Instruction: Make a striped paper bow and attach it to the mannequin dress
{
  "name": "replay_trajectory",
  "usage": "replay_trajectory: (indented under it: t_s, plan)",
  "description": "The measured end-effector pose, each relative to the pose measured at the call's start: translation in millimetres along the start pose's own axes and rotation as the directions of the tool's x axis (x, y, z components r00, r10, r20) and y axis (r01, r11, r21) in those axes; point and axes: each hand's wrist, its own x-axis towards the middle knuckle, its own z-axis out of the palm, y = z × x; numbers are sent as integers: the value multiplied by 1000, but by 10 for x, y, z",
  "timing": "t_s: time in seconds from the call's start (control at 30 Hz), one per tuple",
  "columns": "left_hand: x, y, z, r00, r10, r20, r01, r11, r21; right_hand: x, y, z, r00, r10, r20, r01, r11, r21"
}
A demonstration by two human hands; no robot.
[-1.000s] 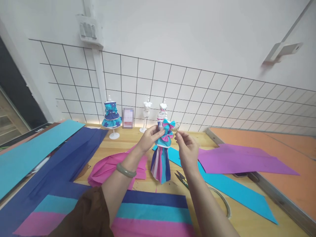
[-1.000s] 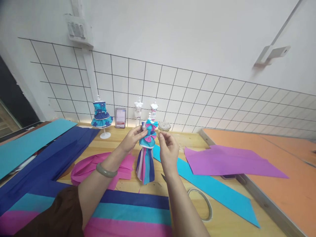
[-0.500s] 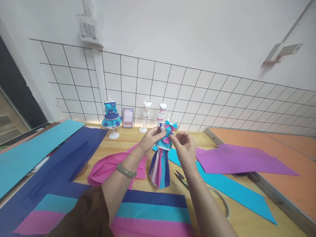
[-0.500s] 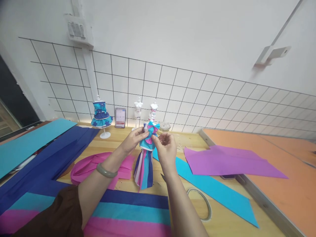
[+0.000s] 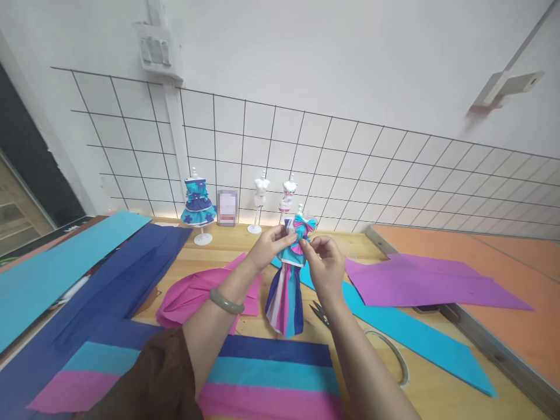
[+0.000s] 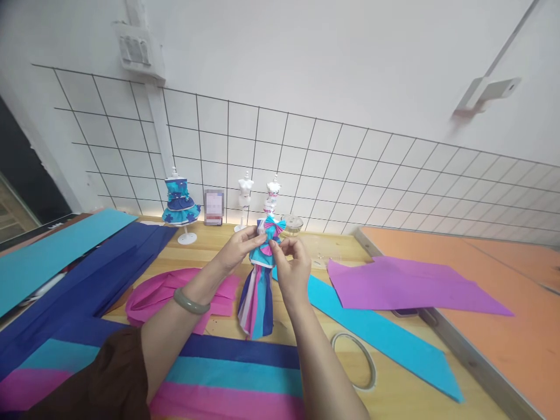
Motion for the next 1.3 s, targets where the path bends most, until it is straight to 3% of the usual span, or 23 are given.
replay_trajectory:
  t_s: [0.23,0.53,0.67,0.77,0.93,1.1,1.3]
  plan:
    - [-2,11,9,1000,22,16,-23,1000,16,12,-13,-46,977,-192,88,206,959,-195]
    - [17,0,-39,1000,20,2,-20,999,42,-19,-30,-52,966,-204,158,233,953,-193]
    - [23,-5,-67,1000,21,5,-21,999,39,-15,-56,-36,977,-151,149,170,977,-125]
    - [36,-33,-96,1000,13,6,-13,1000,27,9,-65,-35,990,-12,140,9,1000,20]
    - [53,-76,-130,1000,17,-13,-16,999,37,55,-40,-34,975,185,125,-209,956,208]
    - [44,-33,-104,998,54,25,-55,998,21,53,-3,-5,971,192,146,-228,928,296]
    - [23,18,-81,996,76,42,-79,995,63,32,26,0,974,170,149,-197,963,186]
